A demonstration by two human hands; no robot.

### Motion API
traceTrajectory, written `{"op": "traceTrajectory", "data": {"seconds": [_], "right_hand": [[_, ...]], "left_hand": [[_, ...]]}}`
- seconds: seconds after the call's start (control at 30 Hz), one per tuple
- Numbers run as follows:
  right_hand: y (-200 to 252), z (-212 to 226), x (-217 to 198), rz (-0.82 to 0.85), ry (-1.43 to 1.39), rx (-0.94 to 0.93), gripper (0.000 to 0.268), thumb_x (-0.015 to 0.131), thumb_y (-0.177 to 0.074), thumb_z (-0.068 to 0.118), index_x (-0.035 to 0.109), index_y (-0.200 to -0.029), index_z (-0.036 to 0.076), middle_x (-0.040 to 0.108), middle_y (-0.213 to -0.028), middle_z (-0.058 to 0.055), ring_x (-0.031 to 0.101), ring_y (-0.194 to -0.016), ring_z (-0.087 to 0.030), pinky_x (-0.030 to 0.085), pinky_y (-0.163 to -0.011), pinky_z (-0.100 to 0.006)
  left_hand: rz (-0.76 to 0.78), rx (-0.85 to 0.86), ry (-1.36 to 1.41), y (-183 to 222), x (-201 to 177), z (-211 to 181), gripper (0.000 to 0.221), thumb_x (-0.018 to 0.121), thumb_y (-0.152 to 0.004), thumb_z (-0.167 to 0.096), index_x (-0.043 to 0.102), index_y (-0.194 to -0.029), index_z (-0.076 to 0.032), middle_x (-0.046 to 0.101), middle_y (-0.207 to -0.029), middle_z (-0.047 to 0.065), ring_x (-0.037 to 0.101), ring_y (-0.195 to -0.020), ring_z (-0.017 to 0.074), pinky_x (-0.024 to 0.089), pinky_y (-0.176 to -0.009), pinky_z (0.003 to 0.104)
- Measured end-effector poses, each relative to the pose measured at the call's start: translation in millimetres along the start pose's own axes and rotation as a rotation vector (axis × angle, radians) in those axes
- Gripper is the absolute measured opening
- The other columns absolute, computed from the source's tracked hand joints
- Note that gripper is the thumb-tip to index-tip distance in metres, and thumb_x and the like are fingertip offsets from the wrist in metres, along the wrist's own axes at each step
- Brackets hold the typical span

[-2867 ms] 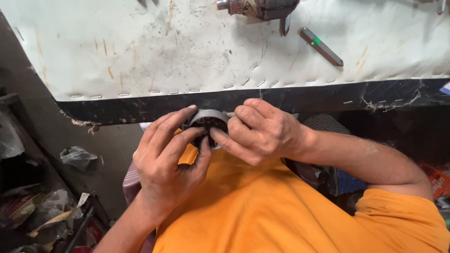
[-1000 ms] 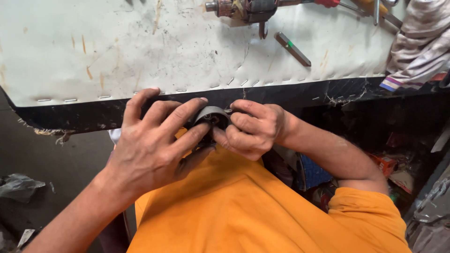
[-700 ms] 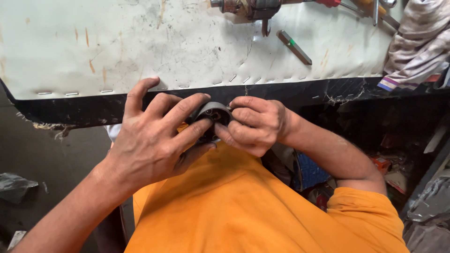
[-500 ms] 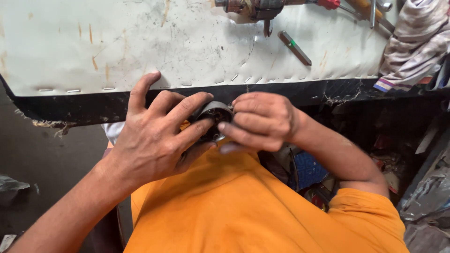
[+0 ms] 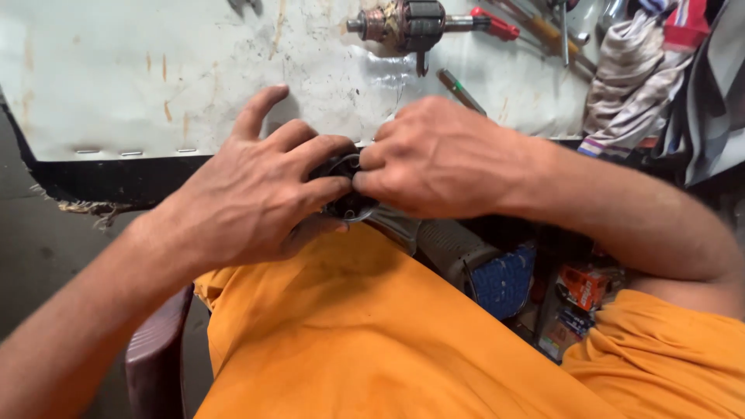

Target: Repairing a motorcycle starter motor by inspecting and manipulating internal brushes and wiring.

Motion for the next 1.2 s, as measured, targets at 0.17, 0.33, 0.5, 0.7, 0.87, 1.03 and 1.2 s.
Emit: {"op": "traceTrajectory", "data": {"seconds": [0.17, 0.33, 0.5, 0.7, 0.87, 1.03, 1.2], "right_hand": [[-2, -8, -8, -0.046, -0.151, -0.015, 0.012, 0.075, -0.083, 0.02, 0.069, -0.084, 0.009, 0.063, -0.072, -0.004, 0.064, -0.063, -0.025, 0.051, -0.054, -0.04], [6, -13, -6, -0.133, -0.233, -0.016, 0.022, 0.078, -0.084, 0.021, 0.072, -0.099, 0.007, 0.061, -0.075, -0.007, 0.064, -0.066, -0.026, 0.051, -0.057, -0.04], [16, -21, -12, -0.223, -0.409, 0.059, 0.02, 0.081, -0.088, 0.012, 0.073, -0.105, 0.008, 0.064, -0.081, -0.007, 0.064, -0.069, -0.026, 0.051, -0.059, -0.039], [69, -15, 0, -0.69, -0.376, 0.385, 0.027, 0.085, -0.088, 0.016, 0.072, -0.109, 0.006, 0.07, -0.091, -0.008, 0.071, -0.075, -0.019, 0.055, -0.06, -0.032], [69, 11, 40, -0.882, -0.372, 0.626, 0.056, 0.085, -0.088, 0.035, 0.064, -0.127, 0.001, 0.07, -0.115, -0.016, 0.072, -0.098, -0.028, 0.061, -0.08, -0.035], [81, 11, 52, -1.017, -0.347, 0.629, 0.053, 0.083, -0.091, 0.034, 0.064, -0.126, -0.001, 0.073, -0.115, -0.014, 0.072, -0.1, -0.029, 0.06, -0.088, -0.039], [82, 11, 59, -1.003, -0.373, 0.587, 0.049, 0.084, -0.091, 0.031, 0.067, -0.123, -0.001, 0.072, -0.115, -0.014, 0.071, -0.096, -0.029, 0.06, -0.084, -0.038]], "left_hand": [[0.086, -0.025, 0.061, -11, -8, 4, 0.042, 0.072, -0.082, -0.054, 0.08, -0.104, -0.019, 0.067, -0.126, 0.01, 0.061, -0.113, 0.0275, 0.018, -0.118, 0.062], [0.101, -0.045, 0.077, -8, -1, 10, 0.044, 0.078, -0.069, -0.041, 0.081, -0.11, -0.024, 0.066, -0.13, 0.01, 0.06, -0.118, 0.0273, 0.014, -0.12, 0.06], [0.077, -0.034, 0.116, -2, -2, 12, 0.044, 0.081, -0.068, -0.037, 0.081, -0.109, -0.023, 0.065, -0.133, 0.01, 0.059, -0.122, 0.0269, 0.013, -0.12, 0.061], [0.081, -0.085, 0.237, -4, -11, 9, 0.044, 0.077, -0.073, -0.039, 0.078, -0.105, -0.009, 0.061, -0.132, 0.013, 0.056, -0.117, 0.0305, 0.009, -0.118, 0.067], [0.031, -0.186, 0.242, -5, -8, 3, 0.034, 0.073, -0.075, -0.032, 0.077, -0.094, -0.005, 0.058, -0.136, 0.014, 0.05, -0.128, 0.0341, 0.007, -0.116, 0.074], [-0.116, -0.353, 0.212, -10, -11, -11, 0.021, 0.073, -0.083, -0.025, 0.079, -0.094, -0.008, 0.056, -0.148, 0.014, 0.041, -0.142, 0.0386, 0.011, -0.116, 0.078], [-0.225, -0.655, 0.082, -2, -11, -20, 0.005, 0.078, -0.085, -0.017, 0.081, -0.085, -0.013, 0.057, -0.154, 0.01, 0.037, -0.148, 0.0431, 0.015, -0.118, 0.074]]}}
Point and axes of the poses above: each hand's wrist, its own y-axis away from the middle knuckle, its own x-axis out of the palm, z = x × y, the point moved 9 cm from there along -y, towards the middle knuckle
